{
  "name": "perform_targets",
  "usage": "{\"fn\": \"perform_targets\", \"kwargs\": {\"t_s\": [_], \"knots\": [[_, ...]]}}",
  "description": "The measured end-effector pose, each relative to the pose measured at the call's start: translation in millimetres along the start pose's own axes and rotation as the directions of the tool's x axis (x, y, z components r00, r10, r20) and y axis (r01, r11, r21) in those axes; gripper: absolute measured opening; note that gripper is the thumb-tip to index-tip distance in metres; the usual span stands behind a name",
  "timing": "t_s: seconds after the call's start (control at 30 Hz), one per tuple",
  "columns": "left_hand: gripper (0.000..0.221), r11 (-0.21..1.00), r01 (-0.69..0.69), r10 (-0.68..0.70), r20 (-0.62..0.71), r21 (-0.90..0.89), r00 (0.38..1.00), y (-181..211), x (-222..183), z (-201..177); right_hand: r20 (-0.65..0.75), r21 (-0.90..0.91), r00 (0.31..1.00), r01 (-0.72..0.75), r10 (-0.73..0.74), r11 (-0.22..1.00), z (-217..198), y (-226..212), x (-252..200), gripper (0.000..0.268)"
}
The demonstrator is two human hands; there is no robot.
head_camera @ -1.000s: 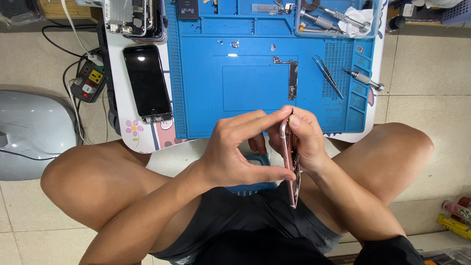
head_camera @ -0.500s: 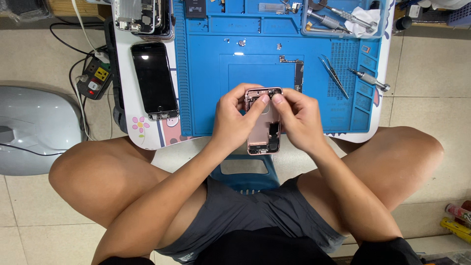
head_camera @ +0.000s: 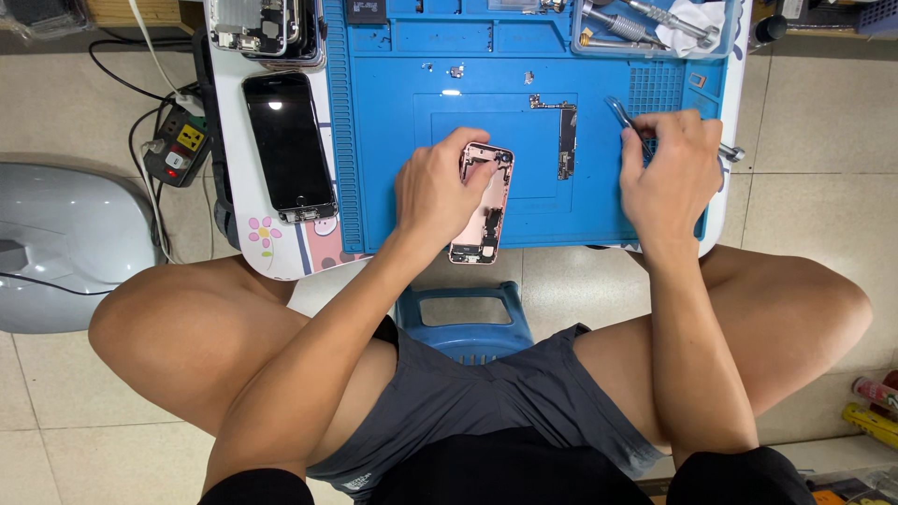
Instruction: The person disassembles a smartphone by removing screws and prying open the casing. They use a screwdriver and tweezers to manipulate internal components and connectors on a blue work mat.
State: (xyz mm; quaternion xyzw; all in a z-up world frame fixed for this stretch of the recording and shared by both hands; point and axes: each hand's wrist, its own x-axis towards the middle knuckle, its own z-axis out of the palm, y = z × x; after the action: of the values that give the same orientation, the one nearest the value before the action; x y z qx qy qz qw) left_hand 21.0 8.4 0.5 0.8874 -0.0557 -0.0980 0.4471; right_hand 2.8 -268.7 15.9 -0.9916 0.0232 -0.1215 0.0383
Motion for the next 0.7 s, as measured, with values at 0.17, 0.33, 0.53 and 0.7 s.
{"fn": "perform_targets", "kwargs": {"t_s": [0.17,0.33,0.53,0.7], "knots": [[0.028,0.985,-0.125,0.128,-0.015,0.119,0.992,-3.0,8.7,-1.0,-0.084,0.428,0.995,0.088,-0.058,0.900,-4.0,-10.4,-8.4,0.016],[0.027,0.977,-0.163,0.170,-0.042,0.137,0.985,-5.9,8.2,-0.1,0.071,0.854,0.992,-0.006,-0.106,0.520,-7.2,-38.4,-24.6,0.024],[0.028,0.976,-0.184,0.192,-0.060,0.121,0.980,-8.4,5.4,2.1,0.088,0.943,0.992,-0.053,-0.091,0.329,-1.3,-58.7,-28.6,0.023],[0.033,0.962,-0.220,0.236,-0.085,0.164,0.968,-14.9,1.6,8.1,0.045,0.922,0.996,-0.069,0.072,0.382,10.1,-64.5,-32.7,0.006]]}}
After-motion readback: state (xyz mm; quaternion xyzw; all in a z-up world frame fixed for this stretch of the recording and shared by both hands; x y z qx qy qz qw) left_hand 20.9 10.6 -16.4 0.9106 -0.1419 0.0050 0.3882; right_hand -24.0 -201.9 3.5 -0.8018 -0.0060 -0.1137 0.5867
